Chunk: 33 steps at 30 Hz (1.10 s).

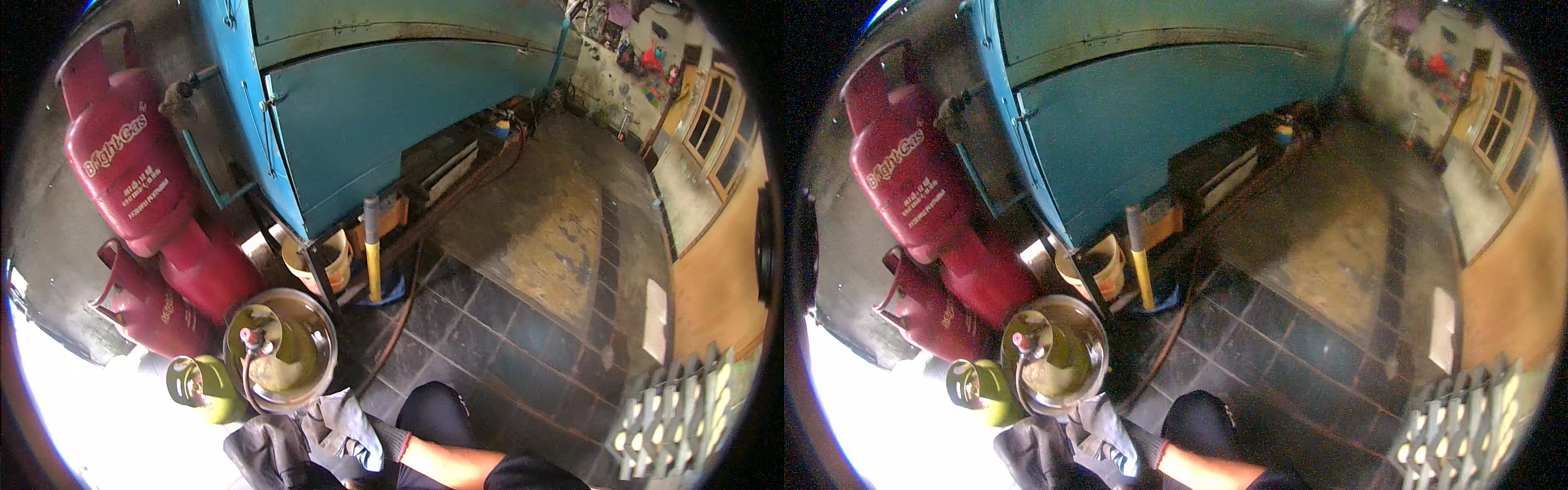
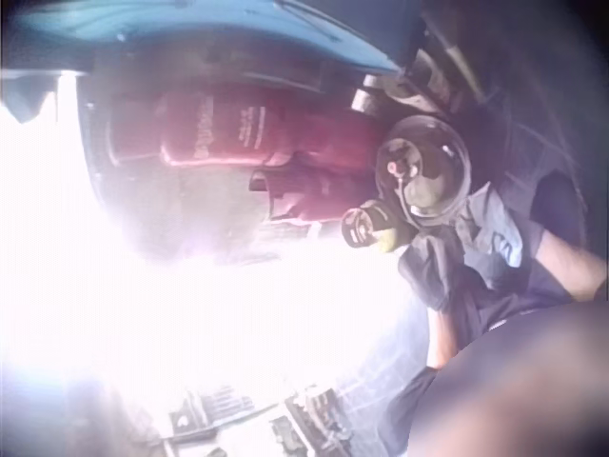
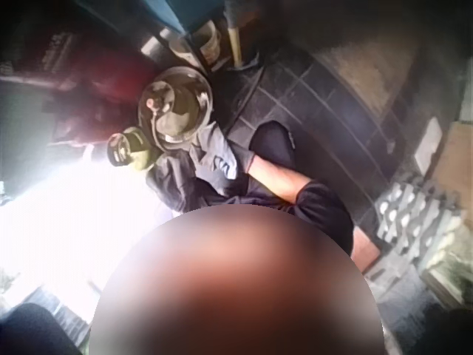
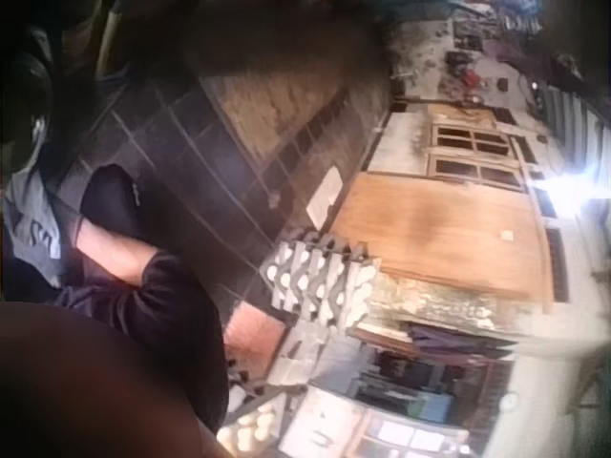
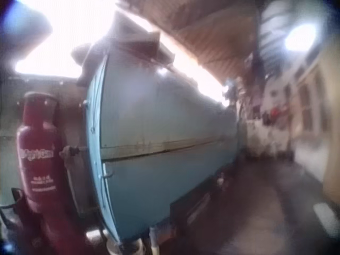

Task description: The person uses gloves and cloths to pull trays of baked buns from a large oven and places them onto a cooling rack.

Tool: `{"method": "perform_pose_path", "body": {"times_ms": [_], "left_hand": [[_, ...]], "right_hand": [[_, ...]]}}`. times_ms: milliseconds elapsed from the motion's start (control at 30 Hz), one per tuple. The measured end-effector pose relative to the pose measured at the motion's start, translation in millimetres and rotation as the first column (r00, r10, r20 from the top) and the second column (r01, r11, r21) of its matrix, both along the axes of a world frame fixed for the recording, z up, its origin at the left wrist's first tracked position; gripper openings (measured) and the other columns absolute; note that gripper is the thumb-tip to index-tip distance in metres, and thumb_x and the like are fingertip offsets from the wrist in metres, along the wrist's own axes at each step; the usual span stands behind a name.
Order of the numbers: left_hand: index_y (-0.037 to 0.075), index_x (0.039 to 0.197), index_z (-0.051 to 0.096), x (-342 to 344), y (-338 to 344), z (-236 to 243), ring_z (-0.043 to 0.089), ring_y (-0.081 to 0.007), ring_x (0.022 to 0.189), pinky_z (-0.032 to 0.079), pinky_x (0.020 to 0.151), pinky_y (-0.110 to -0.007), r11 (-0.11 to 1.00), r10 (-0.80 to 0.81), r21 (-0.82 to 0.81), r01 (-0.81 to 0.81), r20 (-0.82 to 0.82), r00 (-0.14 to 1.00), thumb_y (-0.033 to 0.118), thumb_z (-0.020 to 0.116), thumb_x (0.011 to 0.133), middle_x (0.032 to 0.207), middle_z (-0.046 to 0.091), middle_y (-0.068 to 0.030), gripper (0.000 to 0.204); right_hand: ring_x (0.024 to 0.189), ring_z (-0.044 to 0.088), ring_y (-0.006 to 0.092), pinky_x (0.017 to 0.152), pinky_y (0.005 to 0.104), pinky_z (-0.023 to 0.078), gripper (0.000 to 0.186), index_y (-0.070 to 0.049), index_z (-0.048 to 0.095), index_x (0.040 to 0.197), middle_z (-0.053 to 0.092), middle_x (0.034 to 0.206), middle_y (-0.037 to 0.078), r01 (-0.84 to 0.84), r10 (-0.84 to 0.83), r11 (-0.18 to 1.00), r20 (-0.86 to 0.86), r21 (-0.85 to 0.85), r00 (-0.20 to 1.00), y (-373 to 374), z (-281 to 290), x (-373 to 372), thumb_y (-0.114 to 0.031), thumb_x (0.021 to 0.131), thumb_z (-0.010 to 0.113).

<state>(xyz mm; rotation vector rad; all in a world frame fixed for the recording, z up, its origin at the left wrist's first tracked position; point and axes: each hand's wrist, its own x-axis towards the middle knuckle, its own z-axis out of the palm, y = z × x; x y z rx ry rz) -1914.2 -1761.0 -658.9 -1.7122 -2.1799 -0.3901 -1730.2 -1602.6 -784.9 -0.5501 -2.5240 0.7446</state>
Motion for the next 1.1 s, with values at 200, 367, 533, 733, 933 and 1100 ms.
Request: {"method": "perform_pose_path", "body": {"times_ms": [200, 367, 533, 733, 933, 1100], "left_hand": [[0.013, 0.108, 0.069, 16.5, -3.6, 83.6, 0.062, -0.0307, 0.104, 0.044, 0.093, -0.048, 0.985, 0.072, -0.17, 0.025, 0.541, 0.838, 0.033, 0.06, 0.094, 0.108, 0.069, -0.0082, 0.026], [0.011, 0.096, 0.068, 49.5, 30.2, 218.5, 0.06, -0.0284, 0.091, 0.043, 0.083, -0.043, 0.915, 0.15, -0.301, 0.269, 0.872, 0.466, 0.036, 0.06, 0.095, 0.097, 0.067, -0.0083, 0.026], [0.01, 0.084, 0.067, 91.0, 70.5, 336.1, 0.057, -0.0261, 0.078, 0.042, 0.073, -0.039, 0.934, 0.129, -0.092, 0.344, 0.988, -0.088, 0.04, 0.061, 0.095, 0.086, 0.065, -0.0084, 0.033], [0.009, 0.07, 0.066, 148.5, 165.9, 443.3, 0.054, -0.0233, 0.063, 0.041, 0.061, -0.034, 0.851, 0.004, 0.332, 0.407, 0.77, -0.637, 0.045, 0.061, 0.096, 0.074, 0.063, -0.0085, 0.045], [0.01, 0.062, 0.062, 270.2, 255.7, 543.9, 0.054, -0.0228, 0.053, 0.044, 0.055, -0.031, 0.651, -0.137, 0.645, 0.4, 0.618, -0.774, 0.05, 0.058, 0.097, 0.057, 0.058, -0.0074, 0.053], [0.008, 0.083, 0.063, 409.7, 301.9, 582.5, 0.057, -0.0226, 0.064, 0.047, 0.063, -0.031, 0.9, -0.053, 0.367, 0.234, 0.626, -0.778, 0.051, 0.045, 0.104, 0.072, 0.061, -0.0106, 0.051]], "right_hand": [[0.074, 0.057, 0.0202, 0.064, 0.0323, 0.044, 0.02, -0.008, 0.057, 0.091, 0.054, 0.079, 0.008, 0.112, -0.102, 0.898, 0.046, -0.425, 0.994, -39.5, 86.5, 26.4, -0.02, 0.08, 0.069], [0.072, 0.057, 0.0177, 0.063, 0.0311, 0.044, 0.019, -0.008, 0.058, 0.09, 0.055, 0.078, 0.006, 0.234, -0.347, 0.568, 0.029, -0.789, 0.938, -49.8, 222.5, 61.2, -0.019, 0.08, 0.07], [0.07, 0.056, 0.0152, 0.061, 0.0299, 0.043, 0.017, -0.009, 0.058, 0.088, 0.055, 0.077, 0.005, 0.035, -0.633, 0.1, -0.037, -0.994, 0.773, -27.1, 403.9, 141.6, -0.018, 0.081, 0.071], [0.067, 0.056, 0.0122, 0.06, 0.0285, 0.042, 0.016, -0.01, 0.059, 0.087, 0.056, 0.076, 0.003, -0.391, -0.631, -0.08, -0.257, -0.917, 0.732, 34.8, 659.2, 253.6, -0.017, 0.081, 0.072], [0.074, 0.062, 0.0275, 0.071, 0.0398, 0.05, 0.021, -0.007, 0.063, 0.087, 0.064, 0.083, 0.009, 0.22, -0.369, 0.905, -0.414, -0.365, 0.832, 69.4, 748.5, 349.8, -0.027, 0.092, 0.067], [0.096, 0.066, 0.0307, 0.08, 0.0412, 0.052, 0.027, -0.012, 0.068, 0.098, 0.067, 0.099, 0.01, 0.622, -0.498, 0.727, -0.401, 0.291, 0.769, 121.6, 676.8, 454.5, -0.028, 0.077, 0.07]]}}
